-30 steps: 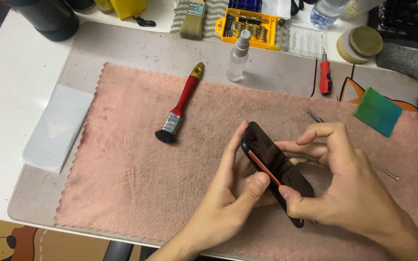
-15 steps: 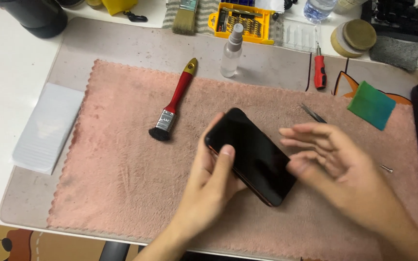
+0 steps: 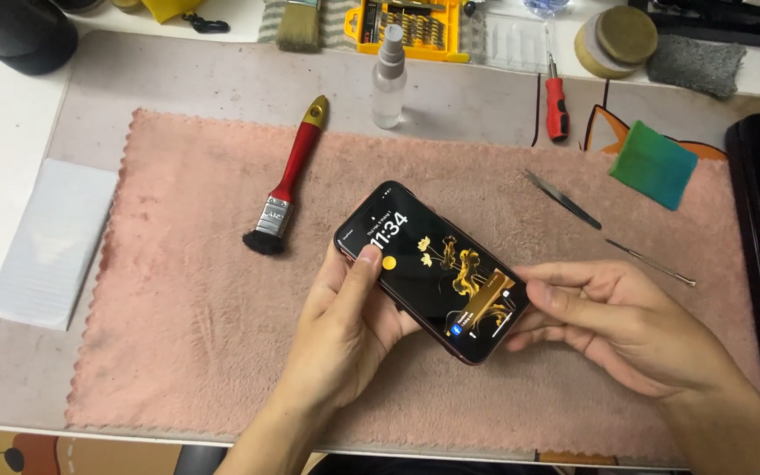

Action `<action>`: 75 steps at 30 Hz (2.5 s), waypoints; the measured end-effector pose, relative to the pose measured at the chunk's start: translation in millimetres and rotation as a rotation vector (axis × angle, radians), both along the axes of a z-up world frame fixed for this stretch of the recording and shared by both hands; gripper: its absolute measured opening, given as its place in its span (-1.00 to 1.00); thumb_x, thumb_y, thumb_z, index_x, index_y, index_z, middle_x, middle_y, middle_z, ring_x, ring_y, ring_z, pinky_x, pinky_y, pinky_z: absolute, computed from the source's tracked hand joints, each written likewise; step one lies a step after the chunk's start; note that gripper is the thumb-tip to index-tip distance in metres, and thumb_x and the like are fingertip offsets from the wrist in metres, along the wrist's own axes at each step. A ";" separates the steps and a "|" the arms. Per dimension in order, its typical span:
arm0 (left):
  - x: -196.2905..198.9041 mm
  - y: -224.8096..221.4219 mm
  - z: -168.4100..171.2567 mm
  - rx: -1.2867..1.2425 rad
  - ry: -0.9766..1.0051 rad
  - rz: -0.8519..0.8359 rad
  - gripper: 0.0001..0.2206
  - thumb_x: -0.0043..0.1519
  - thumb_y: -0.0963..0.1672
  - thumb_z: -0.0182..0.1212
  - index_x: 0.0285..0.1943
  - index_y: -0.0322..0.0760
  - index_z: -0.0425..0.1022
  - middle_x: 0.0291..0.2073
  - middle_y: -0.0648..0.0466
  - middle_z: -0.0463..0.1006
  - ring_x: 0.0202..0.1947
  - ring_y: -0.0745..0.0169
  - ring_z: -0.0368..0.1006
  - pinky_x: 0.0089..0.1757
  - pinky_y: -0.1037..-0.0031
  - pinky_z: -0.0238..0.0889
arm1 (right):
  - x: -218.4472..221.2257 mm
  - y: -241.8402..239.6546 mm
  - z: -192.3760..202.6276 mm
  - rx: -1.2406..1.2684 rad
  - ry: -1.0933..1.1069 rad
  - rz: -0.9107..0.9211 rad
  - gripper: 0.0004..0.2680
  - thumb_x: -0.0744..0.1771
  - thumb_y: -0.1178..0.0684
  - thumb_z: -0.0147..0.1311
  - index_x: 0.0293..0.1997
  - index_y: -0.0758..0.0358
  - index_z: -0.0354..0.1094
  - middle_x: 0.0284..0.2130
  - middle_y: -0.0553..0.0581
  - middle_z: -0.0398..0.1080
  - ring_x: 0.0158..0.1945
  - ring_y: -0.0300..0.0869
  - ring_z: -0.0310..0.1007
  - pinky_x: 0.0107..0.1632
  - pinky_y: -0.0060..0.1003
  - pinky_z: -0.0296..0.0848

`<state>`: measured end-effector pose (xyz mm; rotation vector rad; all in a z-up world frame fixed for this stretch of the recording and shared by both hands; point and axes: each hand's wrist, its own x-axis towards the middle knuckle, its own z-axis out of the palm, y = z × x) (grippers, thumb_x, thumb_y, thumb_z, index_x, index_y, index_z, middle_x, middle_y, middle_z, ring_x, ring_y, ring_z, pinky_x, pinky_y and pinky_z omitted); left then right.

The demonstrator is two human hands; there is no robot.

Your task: Completing a phone repair by cleaning the device, applying a screen protector, and installing a protective case.

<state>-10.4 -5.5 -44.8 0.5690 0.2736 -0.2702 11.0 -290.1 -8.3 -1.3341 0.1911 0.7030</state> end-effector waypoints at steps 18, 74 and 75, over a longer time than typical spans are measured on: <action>-2.1 -7.8 6.0 0.038 -0.138 0.189 -0.55 0.60 -0.14 0.02 0.70 -0.17 0.24 0.33 -0.13 0.62 0.29 -0.04 0.60 0.16 -0.21 0.64 | -23.7 50.8 3.8 0.059 -0.084 0.063 -0.47 0.39 0.11 0.31 0.59 0.26 0.19 -0.18 0.52 0.81 -0.23 0.09 0.91 -0.08 -0.11 0.91; 99.3 -40.5 -6.7 -0.405 -0.047 -0.447 -0.19 0.60 0.19 -0.21 0.40 -0.76 0.53 0.07 -0.54 0.65 0.03 -0.51 0.68 0.22 -0.25 0.54 | 56.2 34.7 32.5 -0.480 -0.793 -0.141 -0.74 0.52 0.21 -0.08 0.39 0.45 0.39 0.30 0.33 0.58 0.26 -0.02 0.69 0.41 -0.20 0.66; 100.6 -40.7 -7.4 -0.406 -0.048 -0.445 -0.19 0.60 0.19 -0.21 0.40 -0.76 0.53 0.07 -0.54 0.65 0.03 -0.51 0.68 0.22 -0.25 0.54 | 57.0 34.3 31.5 -0.480 -0.794 -0.138 -0.74 0.52 0.21 -0.08 0.39 0.45 0.39 0.30 0.33 0.58 0.26 -0.02 0.69 0.41 -0.20 0.66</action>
